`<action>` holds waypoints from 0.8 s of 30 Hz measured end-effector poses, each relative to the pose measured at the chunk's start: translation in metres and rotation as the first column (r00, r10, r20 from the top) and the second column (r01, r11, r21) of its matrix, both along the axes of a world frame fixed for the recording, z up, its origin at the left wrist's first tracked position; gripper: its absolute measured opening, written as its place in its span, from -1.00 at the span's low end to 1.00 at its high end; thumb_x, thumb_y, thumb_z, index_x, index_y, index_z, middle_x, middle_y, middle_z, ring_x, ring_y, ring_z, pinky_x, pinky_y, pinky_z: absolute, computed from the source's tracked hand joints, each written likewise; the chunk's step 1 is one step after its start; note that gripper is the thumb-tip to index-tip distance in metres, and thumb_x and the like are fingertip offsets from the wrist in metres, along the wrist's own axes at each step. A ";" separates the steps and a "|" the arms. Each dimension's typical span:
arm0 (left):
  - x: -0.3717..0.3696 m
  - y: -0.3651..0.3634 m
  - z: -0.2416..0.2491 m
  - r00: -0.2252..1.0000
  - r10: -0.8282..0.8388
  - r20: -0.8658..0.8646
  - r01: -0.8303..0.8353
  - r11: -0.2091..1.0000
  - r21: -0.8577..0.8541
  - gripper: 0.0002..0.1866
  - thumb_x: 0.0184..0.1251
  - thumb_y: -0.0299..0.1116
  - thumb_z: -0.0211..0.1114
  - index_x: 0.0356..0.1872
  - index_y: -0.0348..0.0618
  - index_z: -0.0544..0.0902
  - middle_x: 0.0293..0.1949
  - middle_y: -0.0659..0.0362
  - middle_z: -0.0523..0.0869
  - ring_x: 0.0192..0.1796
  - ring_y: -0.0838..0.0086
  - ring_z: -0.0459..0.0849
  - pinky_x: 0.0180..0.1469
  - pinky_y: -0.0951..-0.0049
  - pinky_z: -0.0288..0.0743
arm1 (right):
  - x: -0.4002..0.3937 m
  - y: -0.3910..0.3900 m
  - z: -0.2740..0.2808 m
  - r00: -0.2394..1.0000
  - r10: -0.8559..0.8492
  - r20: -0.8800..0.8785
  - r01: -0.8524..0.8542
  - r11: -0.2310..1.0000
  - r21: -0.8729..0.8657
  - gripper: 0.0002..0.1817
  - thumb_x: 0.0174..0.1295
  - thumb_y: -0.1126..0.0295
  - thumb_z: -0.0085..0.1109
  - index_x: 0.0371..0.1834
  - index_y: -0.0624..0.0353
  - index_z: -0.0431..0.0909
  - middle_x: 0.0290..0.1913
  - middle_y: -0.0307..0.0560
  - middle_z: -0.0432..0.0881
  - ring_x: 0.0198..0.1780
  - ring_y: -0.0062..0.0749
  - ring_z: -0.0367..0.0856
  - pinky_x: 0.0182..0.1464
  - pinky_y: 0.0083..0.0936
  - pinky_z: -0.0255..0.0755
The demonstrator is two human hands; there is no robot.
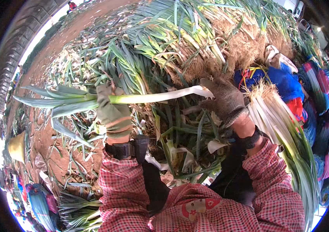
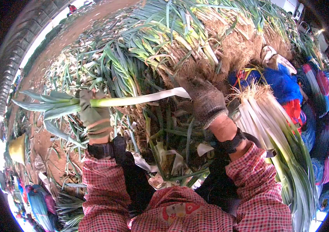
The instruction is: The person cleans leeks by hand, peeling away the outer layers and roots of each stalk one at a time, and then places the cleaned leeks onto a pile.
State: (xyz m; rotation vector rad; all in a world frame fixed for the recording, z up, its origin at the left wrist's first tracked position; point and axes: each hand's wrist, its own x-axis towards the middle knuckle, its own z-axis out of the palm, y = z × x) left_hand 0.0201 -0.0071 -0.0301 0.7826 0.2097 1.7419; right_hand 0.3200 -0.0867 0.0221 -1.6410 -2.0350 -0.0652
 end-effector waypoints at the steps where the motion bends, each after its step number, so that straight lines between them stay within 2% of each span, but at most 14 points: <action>1: 0.000 0.001 0.003 0.981 0.153 -0.123 -0.160 0.986 -0.053 -0.79 0.37 -0.30 -0.02 -0.09 -0.16 0.44 -0.24 0.19 0.51 -0.25 0.46 0.49 -0.20 0.45 0.48 | 0.003 0.000 -0.002 1.000 0.001 0.000 -0.001 1.000 -0.001 -0.62 -0.04 0.14 0.27 -0.11 -0.06 0.58 -0.25 -0.05 0.61 -0.10 -0.07 0.54 -0.08 -0.25 0.44; 3: 0.000 0.000 0.019 0.829 0.412 -0.377 -0.476 0.875 -0.090 -0.82 0.37 -0.25 -0.03 -0.17 -0.07 0.45 -0.42 0.29 0.41 -0.45 0.54 0.38 -0.40 0.51 0.42 | 0.014 0.002 -0.010 0.999 0.013 0.051 0.000 0.971 -0.238 -0.65 -0.06 0.19 0.28 -0.14 -0.06 0.60 -0.27 -0.02 0.63 -0.15 -0.10 0.58 -0.09 -0.28 0.46; 4: 0.015 -0.015 0.056 0.926 0.352 -0.135 -0.375 0.826 -0.421 -0.86 0.35 -0.24 0.01 -0.28 -0.06 0.41 -0.48 0.32 0.35 -0.52 0.58 0.27 -0.49 0.56 0.34 | 0.019 0.003 -0.013 0.999 0.014 0.051 -0.002 0.972 -0.237 -0.65 -0.06 0.19 0.28 -0.14 -0.06 0.60 -0.27 -0.02 0.63 -0.15 -0.10 0.58 -0.09 -0.28 0.46; 6: 0.007 -0.013 0.057 0.922 0.366 -0.124 -0.385 0.844 -0.373 -0.86 0.33 -0.25 0.05 -0.33 -0.06 0.40 -0.50 0.33 0.33 -0.52 0.60 0.26 -0.51 0.58 0.32 | 0.034 0.008 -0.020 0.964 -0.054 0.260 0.138 0.938 -0.319 -0.68 -0.02 0.14 0.21 -0.21 0.00 0.60 -0.28 -0.03 0.63 -0.20 -0.08 0.59 -0.17 -0.25 0.45; 8: -0.012 -0.007 0.050 0.948 0.314 -0.056 -0.318 0.916 -0.244 -0.81 0.26 -0.27 0.19 -0.44 -0.05 0.37 -0.53 0.35 0.29 -0.55 0.62 0.25 -0.53 0.63 0.29 | 0.079 0.018 -0.059 0.972 -0.154 0.180 0.199 0.943 -0.267 -0.72 0.01 0.16 0.18 -0.22 -0.01 0.61 -0.29 -0.03 0.63 -0.23 -0.08 0.60 -0.17 -0.25 0.45; 12: -0.035 -0.001 0.045 0.916 0.390 -0.094 -0.400 0.904 -0.152 -0.80 0.19 -0.26 0.26 -0.41 -0.07 0.42 -0.52 0.31 0.33 -0.53 0.59 0.28 -0.51 0.63 0.33 | 0.116 0.033 -0.041 0.820 -0.444 0.362 0.569 0.707 -0.420 -0.81 0.08 0.25 0.10 -0.27 -0.05 0.63 -0.34 -0.01 0.65 -0.30 -0.12 0.64 -0.19 -0.28 0.48; 15: -0.047 0.004 0.026 0.899 0.397 -0.185 -0.417 0.905 -0.083 -0.79 0.17 -0.25 0.28 -0.36 -0.09 0.44 -0.50 0.24 0.37 -0.48 0.54 0.37 -0.44 0.54 0.43 | 0.123 0.034 -0.057 0.880 -0.436 0.187 0.472 0.766 -0.435 -0.76 0.04 0.28 0.13 -0.21 0.01 0.61 -0.19 0.01 0.63 -0.20 -0.13 0.62 -0.20 -0.29 0.50; 16: -0.057 0.009 0.017 0.998 0.046 0.033 -0.044 0.997 -0.058 -0.79 0.14 -0.29 0.28 -0.30 -0.12 0.47 -0.46 0.18 0.43 -0.40 0.46 0.47 -0.32 0.42 0.51 | 0.122 0.044 -0.089 0.955 -0.255 0.152 0.272 0.956 -0.108 -0.71 -0.01 0.32 0.17 -0.16 0.04 0.59 -0.12 0.02 0.59 -0.12 -0.12 0.58 -0.15 -0.30 0.48; 17: -0.045 0.008 0.026 0.977 0.209 0.048 -0.206 0.976 -0.063 -0.82 0.13 -0.36 0.26 -0.28 -0.17 0.50 -0.39 0.13 0.51 -0.32 0.42 0.53 -0.20 0.36 0.52 | 0.106 0.041 -0.089 0.993 -0.120 -0.011 0.120 0.993 -0.003 -0.60 -0.08 0.33 0.23 -0.08 0.04 0.55 -0.07 0.02 0.55 -0.09 -0.10 0.55 -0.12 -0.30 0.47; 19: -0.018 -0.004 0.029 0.780 0.468 -0.416 -0.492 0.869 0.056 -0.83 0.15 -0.47 0.23 -0.23 -0.24 0.52 -0.31 0.11 0.57 -0.23 0.41 0.57 -0.05 0.33 0.52 | 0.059 0.027 -0.064 0.977 0.098 -0.188 -0.075 0.990 0.123 -0.41 -0.21 0.32 0.33 0.04 0.04 0.49 -0.02 0.02 0.50 -0.07 -0.07 0.50 -0.08 -0.30 0.42; 20: -0.010 -0.008 0.036 0.786 0.458 -0.415 -0.482 0.875 0.052 -0.83 0.15 -0.47 0.23 -0.23 -0.24 0.52 -0.31 0.11 0.57 -0.23 0.41 0.57 -0.05 0.33 0.52 | 0.028 0.016 -0.039 0.960 0.144 -0.239 -0.114 0.984 0.136 -0.32 -0.26 0.30 0.38 0.09 0.03 0.46 -0.02 0.01 0.48 -0.08 -0.06 0.48 -0.06 -0.29 0.40; 21: -0.002 -0.012 0.045 0.916 0.292 -0.274 -0.305 0.952 -0.002 -0.83 0.17 -0.52 0.20 -0.21 -0.26 0.52 -0.28 0.11 0.58 -0.19 0.41 0.58 0.03 0.29 0.50 | 0.014 0.008 -0.027 0.990 0.140 -0.013 -0.132 0.958 0.254 -0.31 -0.28 0.29 0.38 0.08 0.04 0.46 -0.04 0.01 0.48 -0.08 -0.05 0.46 -0.04 -0.26 0.38; 22: 0.004 -0.014 0.050 0.987 0.106 -0.119 -0.110 0.994 -0.024 -0.84 0.19 -0.56 0.18 -0.19 -0.28 0.52 -0.25 0.11 0.60 -0.15 0.40 0.58 0.10 0.25 0.48 | 0.004 0.004 -0.021 0.985 0.173 -0.006 -0.165 0.948 0.273 -0.33 -0.28 0.29 0.38 0.07 0.03 0.47 -0.04 0.00 0.48 -0.08 -0.05 0.45 -0.02 -0.24 0.36; 24: 0.008 -0.011 0.040 0.990 0.056 -0.129 -0.055 0.998 0.005 -0.77 0.21 -0.59 0.14 -0.09 -0.24 0.48 -0.21 0.12 0.58 -0.11 0.42 0.58 0.14 0.25 0.47 | -0.005 0.004 -0.019 0.976 0.216 0.003 -0.206 0.924 0.322 -0.42 -0.22 0.31 0.33 0.02 0.03 0.48 -0.07 -0.03 0.47 -0.08 -0.08 0.45 -0.02 -0.26 0.35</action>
